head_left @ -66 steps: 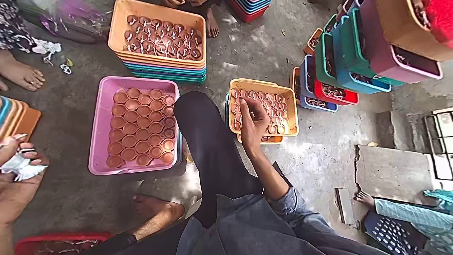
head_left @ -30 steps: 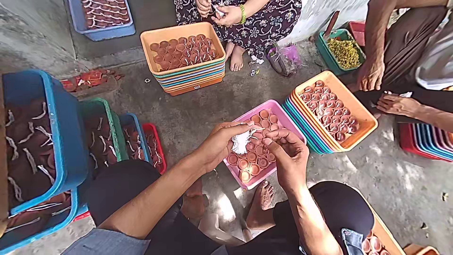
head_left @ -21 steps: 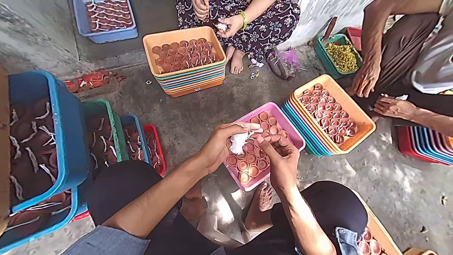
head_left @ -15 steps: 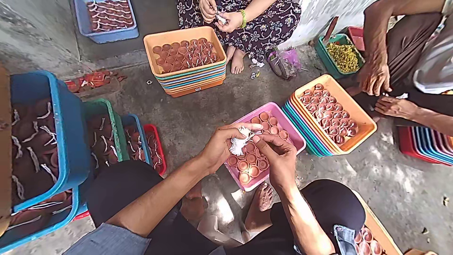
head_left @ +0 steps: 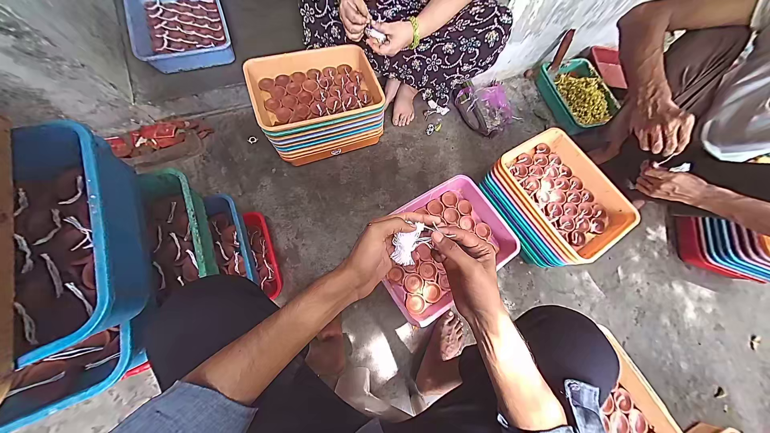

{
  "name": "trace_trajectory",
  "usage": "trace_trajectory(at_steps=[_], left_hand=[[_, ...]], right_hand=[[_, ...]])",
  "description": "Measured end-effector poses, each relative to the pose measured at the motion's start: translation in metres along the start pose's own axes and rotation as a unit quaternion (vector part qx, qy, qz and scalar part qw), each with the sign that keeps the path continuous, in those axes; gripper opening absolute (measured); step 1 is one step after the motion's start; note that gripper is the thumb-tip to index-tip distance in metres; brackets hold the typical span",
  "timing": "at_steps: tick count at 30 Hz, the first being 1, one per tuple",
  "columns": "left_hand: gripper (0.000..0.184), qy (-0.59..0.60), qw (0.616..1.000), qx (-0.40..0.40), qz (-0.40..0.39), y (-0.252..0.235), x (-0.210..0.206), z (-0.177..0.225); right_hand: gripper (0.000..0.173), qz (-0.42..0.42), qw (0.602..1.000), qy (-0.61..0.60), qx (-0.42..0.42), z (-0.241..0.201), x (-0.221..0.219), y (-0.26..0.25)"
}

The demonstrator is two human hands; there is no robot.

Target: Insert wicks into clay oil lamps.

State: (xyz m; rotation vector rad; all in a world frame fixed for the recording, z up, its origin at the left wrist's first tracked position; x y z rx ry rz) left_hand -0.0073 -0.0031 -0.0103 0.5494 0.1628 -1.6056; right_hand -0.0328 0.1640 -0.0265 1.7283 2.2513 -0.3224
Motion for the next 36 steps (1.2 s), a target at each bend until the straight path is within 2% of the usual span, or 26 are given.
trace_trajectory(at_steps=[6, 9, 13, 22, 29, 36], left_hand=[[0.026, 0.031, 0.999, -0.004, -0.004, -0.001, -0.001, 0.002], [0.02, 0.041, 0.999, 0.0, 0.012, 0.0, -0.001, 0.003], [0.017, 0.011, 0.999, -0.015, 0.028, 0.0, 0.002, 0.003], [0.015, -0.056, 0.996, -0.063, 0.03, 0.0, 0.01, 0.005], [0.013, -0.105, 0.991, -0.083, 0.01, 0.002, 0.012, 0.011], [0.013, -0.184, 0.974, -0.122, -0.043, 0.001, 0.014, 0.017]], right_hand=[[0.009, -0.003, 0.998, -0.055, -0.002, 0.001, -0.003, -0.001], [0.009, -0.005, 0.999, -0.042, 0.007, 0.001, -0.002, -0.001], [0.009, -0.01, 1.0, -0.011, 0.021, 0.002, -0.001, 0.0], [0.011, -0.062, 0.989, 0.085, 0.107, -0.004, -0.005, 0.001], [0.01, -0.082, 0.975, 0.146, 0.147, -0.008, -0.006, 0.001], [0.005, -0.08, 0.959, 0.216, 0.167, -0.014, -0.003, 0.001]])
Point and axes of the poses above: each hand's wrist, its own y-axis away from the middle knuckle, its own x-axis out of the back of the hand, z = x × y, the point moved 3 cm from there along -y, towards the middle knuckle, and after that the axes turned 2 degrees about -x, right-handed, at the moved point
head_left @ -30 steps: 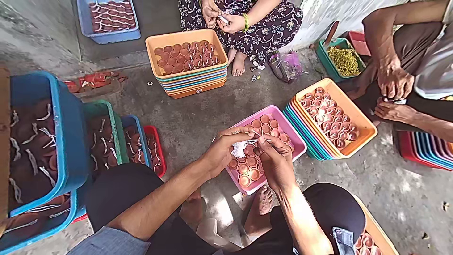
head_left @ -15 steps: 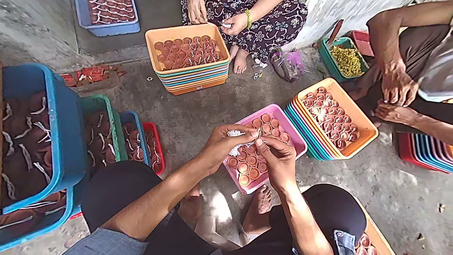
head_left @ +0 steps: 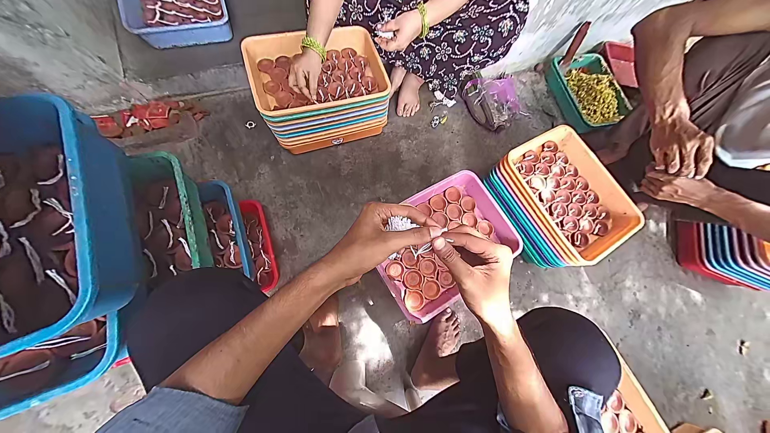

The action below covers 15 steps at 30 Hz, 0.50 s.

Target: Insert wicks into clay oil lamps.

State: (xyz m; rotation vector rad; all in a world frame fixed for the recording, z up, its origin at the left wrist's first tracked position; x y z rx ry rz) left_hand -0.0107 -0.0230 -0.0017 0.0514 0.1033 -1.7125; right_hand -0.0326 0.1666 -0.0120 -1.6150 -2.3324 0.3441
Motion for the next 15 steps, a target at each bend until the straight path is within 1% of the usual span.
trace_trajectory(at_steps=[3, 6, 9, 12, 15], left_hand=[[0.013, -0.009, 0.999, -0.02, -0.027, 0.0, -0.001, 0.001], [0.016, -0.006, 0.999, -0.014, -0.052, 0.001, -0.004, 0.001], [0.015, 0.021, 0.998, 0.011, -0.061, 0.001, -0.005, -0.001], [0.015, 0.059, 0.995, 0.058, -0.06, 0.003, -0.007, -0.003], [0.014, 0.07, 0.992, 0.083, -0.061, 0.003, -0.011, -0.003]], right_hand=[[0.003, 0.008, 0.999, -0.025, -0.018, 0.0, 0.0, 0.001], [0.007, 0.029, 0.996, -0.061, -0.053, 0.0, 0.004, 0.0], [0.016, 0.034, 0.995, -0.076, -0.056, -0.001, 0.008, -0.001], [0.025, 0.043, 0.993, -0.09, -0.064, -0.001, 0.01, -0.002], [0.028, 0.04, 0.993, -0.094, -0.057, -0.002, 0.011, -0.002]])
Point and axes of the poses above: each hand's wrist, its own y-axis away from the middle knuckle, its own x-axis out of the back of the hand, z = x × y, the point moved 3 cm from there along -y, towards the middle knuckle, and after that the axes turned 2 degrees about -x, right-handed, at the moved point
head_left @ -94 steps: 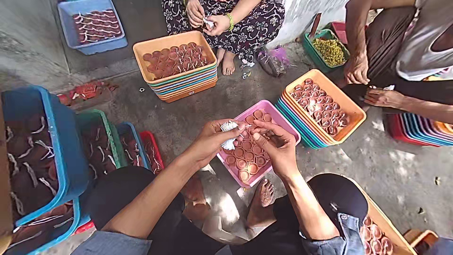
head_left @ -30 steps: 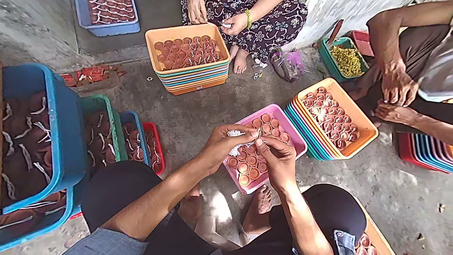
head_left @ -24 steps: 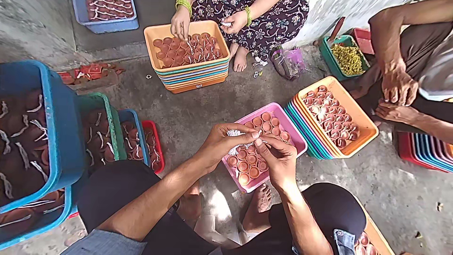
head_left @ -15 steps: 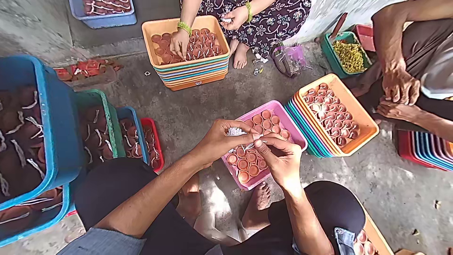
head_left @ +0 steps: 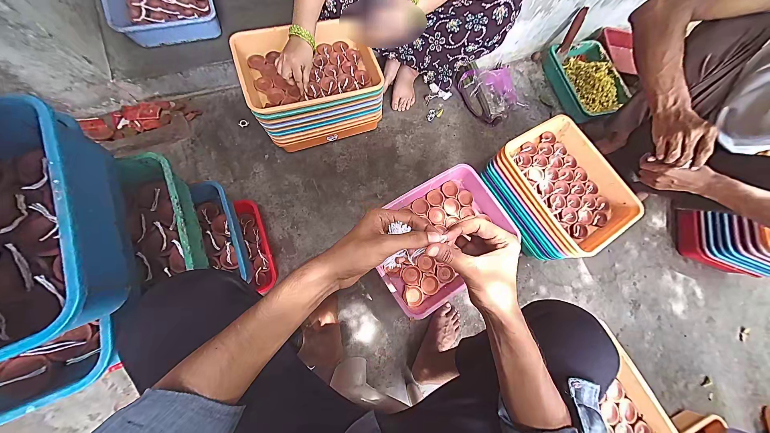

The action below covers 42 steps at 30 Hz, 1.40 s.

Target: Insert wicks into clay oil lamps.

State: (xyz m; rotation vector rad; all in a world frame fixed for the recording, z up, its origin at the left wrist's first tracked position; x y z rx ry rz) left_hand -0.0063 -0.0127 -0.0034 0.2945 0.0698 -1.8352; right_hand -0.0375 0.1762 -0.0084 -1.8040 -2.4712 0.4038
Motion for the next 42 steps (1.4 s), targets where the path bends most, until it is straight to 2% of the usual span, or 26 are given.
trace_trajectory(at_steps=[8, 14, 19, 22, 35, 38, 42], left_hand=[[0.01, -0.02, 0.999, -0.016, -0.023, 0.001, 0.001, 0.002], [0.009, -0.038, 0.999, -0.008, -0.028, 0.003, 0.005, 0.004], [0.01, -0.025, 0.999, -0.005, -0.023, 0.005, 0.005, 0.006], [0.01, -0.013, 1.0, -0.015, -0.02, 0.006, 0.006, 0.009], [0.01, 0.002, 0.999, -0.005, -0.033, 0.005, 0.006, 0.008], [0.011, -0.004, 0.999, -0.005, -0.038, 0.005, 0.007, 0.006], [0.014, -0.01, 0.999, 0.024, -0.039, 0.003, 0.007, 0.003]], right_hand=[[0.029, -0.018, 0.999, 0.018, 0.033, -0.002, 0.003, -0.001], [0.03, -0.028, 0.988, 0.124, 0.086, -0.008, 0.003, -0.002], [0.046, -0.081, 0.991, 0.083, 0.069, -0.01, 0.004, -0.003], [0.048, -0.11, 0.992, 0.037, 0.052, -0.012, 0.005, -0.003], [0.025, -0.119, 0.984, 0.08, 0.102, -0.016, 0.008, 0.0], [0.015, -0.123, 0.984, 0.089, 0.096, -0.018, 0.007, 0.0], [0.011, -0.105, 0.985, 0.107, 0.082, -0.018, 0.01, -0.001]])
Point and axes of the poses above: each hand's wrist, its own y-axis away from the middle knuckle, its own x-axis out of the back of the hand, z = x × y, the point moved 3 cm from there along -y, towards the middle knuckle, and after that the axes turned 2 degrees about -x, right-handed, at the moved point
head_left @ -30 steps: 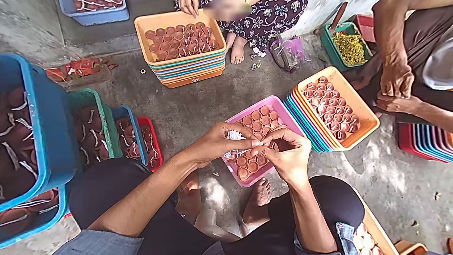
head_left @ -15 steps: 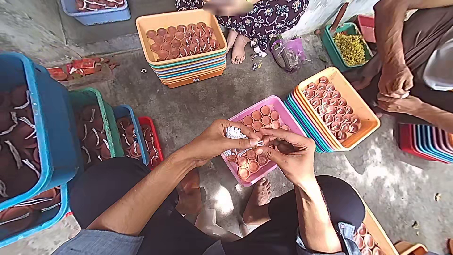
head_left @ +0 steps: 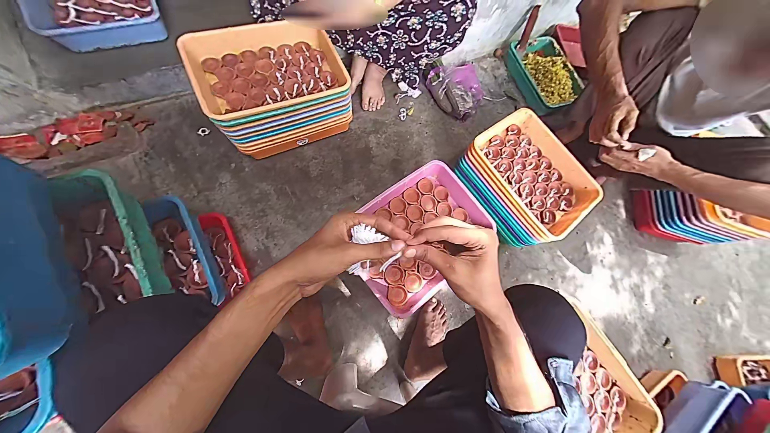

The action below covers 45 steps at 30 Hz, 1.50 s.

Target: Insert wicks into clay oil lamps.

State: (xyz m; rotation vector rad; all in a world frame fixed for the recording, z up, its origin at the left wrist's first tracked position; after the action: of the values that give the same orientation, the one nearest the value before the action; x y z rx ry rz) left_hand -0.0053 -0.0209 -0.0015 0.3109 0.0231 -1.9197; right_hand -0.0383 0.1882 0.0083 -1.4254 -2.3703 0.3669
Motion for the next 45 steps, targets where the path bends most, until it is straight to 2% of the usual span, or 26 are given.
trace_trajectory(at_steps=[6, 13, 18, 23, 27, 31, 34, 39, 45], left_hand=[[0.016, -0.039, 0.999, 0.023, 0.001, 0.0, 0.005, -0.007], [0.009, -0.133, 0.991, 0.013, 0.026, 0.001, 0.007, -0.009], [0.013, -0.124, 0.992, 0.016, 0.025, 0.0, 0.009, -0.01], [0.013, -0.13, 0.989, 0.053, 0.045, -0.004, 0.02, -0.015], [0.014, -0.109, 0.986, 0.066, 0.103, -0.001, 0.032, -0.02], [0.015, -0.06, 0.977, 0.057, 0.198, 0.001, 0.044, -0.019], [0.023, -0.029, 0.974, 0.058, 0.218, 0.004, 0.049, -0.014], [0.023, -0.004, 0.975, 0.054, 0.217, 0.011, 0.05, -0.008], [0.025, -0.002, 0.978, 0.044, 0.203, 0.017, 0.049, -0.005]], right_hand=[[0.008, -0.008, 0.997, 0.07, -0.019, 0.004, 0.004, -0.001], [0.009, -0.032, 0.993, 0.05, -0.098, 0.011, 0.009, 0.0], [0.009, -0.051, 0.989, 0.013, -0.138, 0.015, 0.015, 0.001], [0.014, -0.018, 0.979, -0.012, -0.204, 0.027, 0.027, 0.002], [0.017, -0.002, 0.971, 0.005, -0.239, 0.046, 0.029, 0.005], [0.018, -0.028, 0.953, 0.064, -0.296, 0.078, 0.013, 0.015], [0.014, -0.078, 0.932, 0.131, -0.329, 0.114, -0.004, 0.033], [0.008, -0.224, 0.84, 0.28, -0.408, 0.168, -0.027, 0.071], [0.011, -0.174, 0.833, 0.348, -0.392, 0.181, -0.039, 0.102]])
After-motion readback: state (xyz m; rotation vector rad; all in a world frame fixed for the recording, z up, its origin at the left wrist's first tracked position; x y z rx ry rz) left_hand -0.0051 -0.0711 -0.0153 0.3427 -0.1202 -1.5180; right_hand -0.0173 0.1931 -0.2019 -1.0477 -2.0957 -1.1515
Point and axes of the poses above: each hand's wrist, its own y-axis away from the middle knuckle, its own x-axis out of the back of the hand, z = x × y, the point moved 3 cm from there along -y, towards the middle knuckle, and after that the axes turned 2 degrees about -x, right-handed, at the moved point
